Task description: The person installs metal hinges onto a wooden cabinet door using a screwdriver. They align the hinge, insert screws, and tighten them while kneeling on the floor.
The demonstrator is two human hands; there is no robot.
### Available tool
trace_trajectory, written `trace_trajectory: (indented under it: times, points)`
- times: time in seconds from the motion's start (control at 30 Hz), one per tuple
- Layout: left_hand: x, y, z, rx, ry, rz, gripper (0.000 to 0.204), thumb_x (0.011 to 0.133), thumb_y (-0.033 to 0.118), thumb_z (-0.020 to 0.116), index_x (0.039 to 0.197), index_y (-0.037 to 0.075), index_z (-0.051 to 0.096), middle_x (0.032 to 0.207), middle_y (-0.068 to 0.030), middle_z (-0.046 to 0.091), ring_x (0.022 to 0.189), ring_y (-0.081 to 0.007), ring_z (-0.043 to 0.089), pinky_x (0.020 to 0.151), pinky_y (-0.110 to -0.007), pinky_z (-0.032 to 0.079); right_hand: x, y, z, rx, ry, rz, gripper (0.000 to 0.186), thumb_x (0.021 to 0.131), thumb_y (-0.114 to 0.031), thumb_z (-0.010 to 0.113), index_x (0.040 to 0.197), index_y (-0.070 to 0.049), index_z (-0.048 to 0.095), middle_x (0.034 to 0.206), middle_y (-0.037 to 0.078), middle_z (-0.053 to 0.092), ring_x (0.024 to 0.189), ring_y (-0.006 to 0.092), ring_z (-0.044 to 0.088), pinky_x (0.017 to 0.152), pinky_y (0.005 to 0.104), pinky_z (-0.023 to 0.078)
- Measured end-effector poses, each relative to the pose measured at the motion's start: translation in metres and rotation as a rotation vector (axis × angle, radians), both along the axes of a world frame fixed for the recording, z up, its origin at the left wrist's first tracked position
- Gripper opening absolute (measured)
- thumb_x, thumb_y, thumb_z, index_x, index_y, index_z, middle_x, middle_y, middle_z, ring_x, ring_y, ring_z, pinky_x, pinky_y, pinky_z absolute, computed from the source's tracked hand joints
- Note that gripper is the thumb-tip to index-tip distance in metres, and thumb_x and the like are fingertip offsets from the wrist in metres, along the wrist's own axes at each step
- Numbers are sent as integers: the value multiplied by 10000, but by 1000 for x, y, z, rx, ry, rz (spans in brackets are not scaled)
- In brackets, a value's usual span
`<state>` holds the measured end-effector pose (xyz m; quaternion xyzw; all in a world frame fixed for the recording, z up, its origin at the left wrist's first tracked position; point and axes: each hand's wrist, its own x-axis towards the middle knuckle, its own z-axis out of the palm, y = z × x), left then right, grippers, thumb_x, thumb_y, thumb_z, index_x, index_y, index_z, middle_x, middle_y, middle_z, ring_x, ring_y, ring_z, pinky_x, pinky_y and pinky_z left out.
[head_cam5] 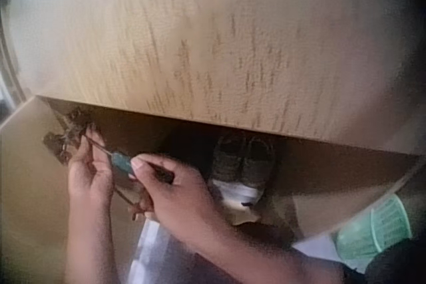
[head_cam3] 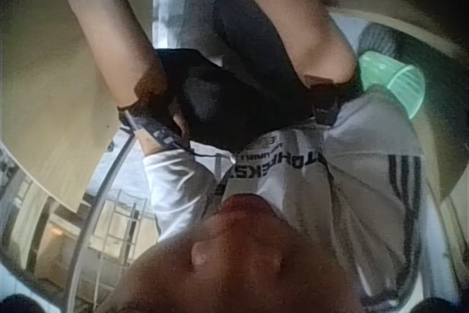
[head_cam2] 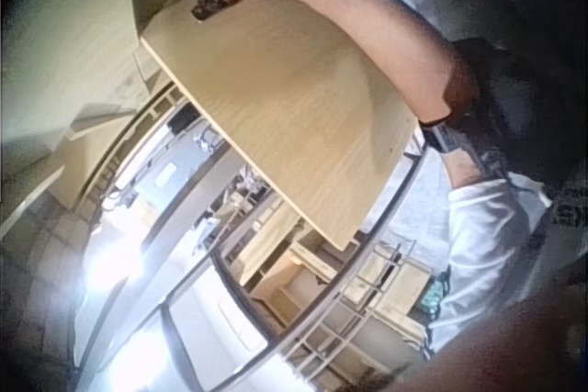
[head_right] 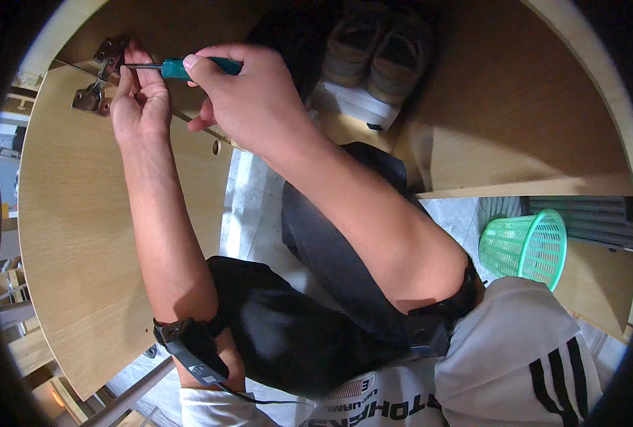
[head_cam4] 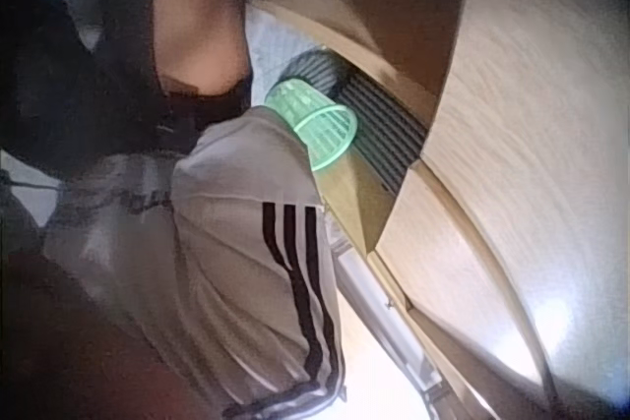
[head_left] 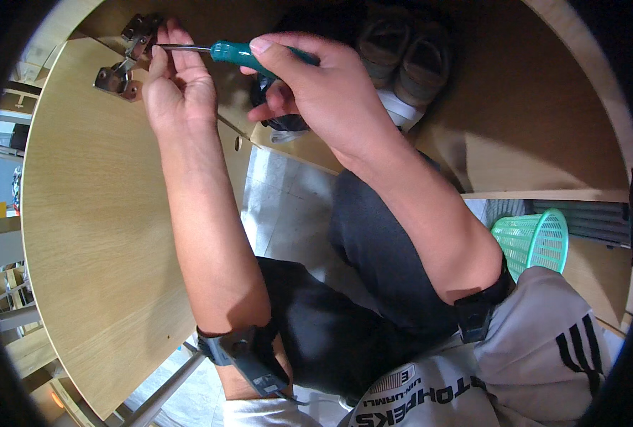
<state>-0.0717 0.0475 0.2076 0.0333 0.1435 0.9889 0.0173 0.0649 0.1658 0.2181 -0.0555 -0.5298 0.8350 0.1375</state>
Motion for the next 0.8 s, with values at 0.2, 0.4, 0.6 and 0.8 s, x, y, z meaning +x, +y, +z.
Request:
trace_trajectory:
  times: [0.2,0.4,0.6,0.8]
  points:
    - [0,1,0,59,8,-28,272,987,41,352,1207,-95,439,1196,-233,555,1153,-351,541,989,-436,493,0,2,0,216,43,-46,323,893,-180,625,1108,58,587,856,127,640,593,130,629,557,264,545]
    - [4,4,2,20,8,1,268,986,34,347,1193,-105,444,1204,-233,546,1157,-349,536,1007,-427,479,2,0,0,418,165,-174,287,863,-158,661,1090,12,619,854,115,654,669,151,652,620,262,534]
    - [4,6,3,-45,14,42,263,986,28,346,1182,-112,451,1203,-236,544,1157,-340,537,1017,-411,473,7,4,5,633,271,-320,244,806,-111,679,1011,18,647,855,199,668,734,282,676,692,342,535]
    - [-1,1,1,29,11,-49,253,982,9,349,1172,-117,459,1180,-234,555,1151,-331,542,1004,-407,486,5,4,5,720,312,-366,232,795,-105,671,1003,-2,658,861,196,669,762,318,671,705,349,536]
